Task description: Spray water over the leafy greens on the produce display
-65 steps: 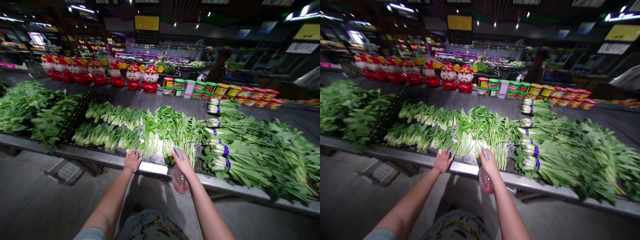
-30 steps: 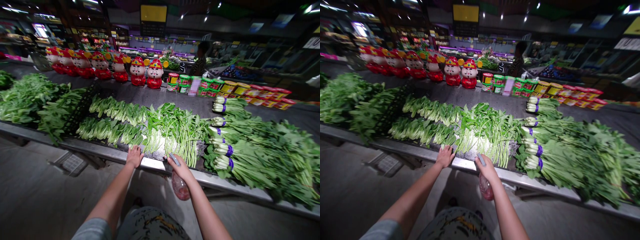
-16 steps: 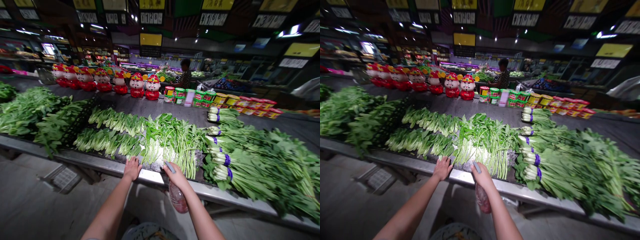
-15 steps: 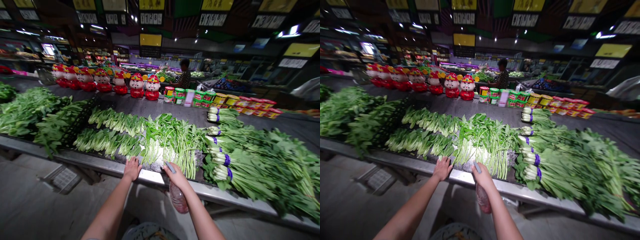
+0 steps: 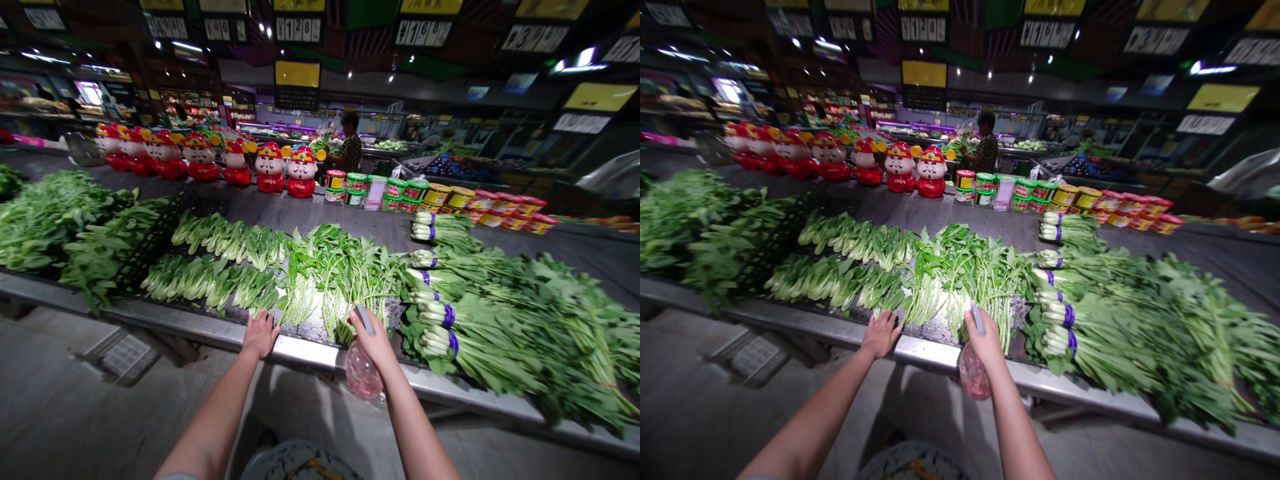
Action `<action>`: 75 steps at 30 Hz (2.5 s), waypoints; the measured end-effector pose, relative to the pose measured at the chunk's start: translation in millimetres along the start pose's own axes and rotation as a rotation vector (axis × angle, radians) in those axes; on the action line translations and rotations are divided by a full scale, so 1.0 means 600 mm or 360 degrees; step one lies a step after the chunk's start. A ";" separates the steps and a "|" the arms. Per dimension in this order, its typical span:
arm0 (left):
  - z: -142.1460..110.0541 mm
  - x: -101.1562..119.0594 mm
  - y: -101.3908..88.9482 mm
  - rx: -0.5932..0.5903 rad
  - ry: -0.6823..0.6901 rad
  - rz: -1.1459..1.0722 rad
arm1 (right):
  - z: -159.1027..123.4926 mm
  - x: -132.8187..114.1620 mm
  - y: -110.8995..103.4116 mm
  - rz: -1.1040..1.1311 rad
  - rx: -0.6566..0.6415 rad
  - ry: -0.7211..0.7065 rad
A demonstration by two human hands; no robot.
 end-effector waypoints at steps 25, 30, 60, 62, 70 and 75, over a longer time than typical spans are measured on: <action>0.008 -0.005 0.012 0.0094 -0.0008 0.0036 | 0.007 0.068 -0.136 0.0114 0.0102 0.0209; 0.008 -0.004 0.011 0.0106 -0.0013 0.0047 | -0.003 0.092 -0.136 0.0121 0.0139 0.0230; 0.000 -0.003 0.013 0.0151 0.0030 -0.0023 | -0.047 0.040 0.014 -0.0089 -0.0148 0.0167; -0.003 -0.002 0.011 0.0150 0.0040 -0.0024 | -0.050 0.038 0.022 -0.0049 -0.0162 0.0199; -0.005 -0.032 -0.002 0.0208 0.0305 -0.0024 | -0.040 -0.023 0.072 0.0134 -0.0201 0.0038; 0.003 -0.078 -0.014 0.0185 0.0270 -0.0029 | -0.033 -0.035 0.120 0.0053 -0.0299 0.0097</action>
Point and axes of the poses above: each hand's wrist, its own z-axis towards the middle knuckle, its own y-axis out of the palm, x = y × z, the point moved 1 cm from there along z, towards the middle knuckle, and after that the axes turned 8 degrees about -y, right-handed, at the moved point
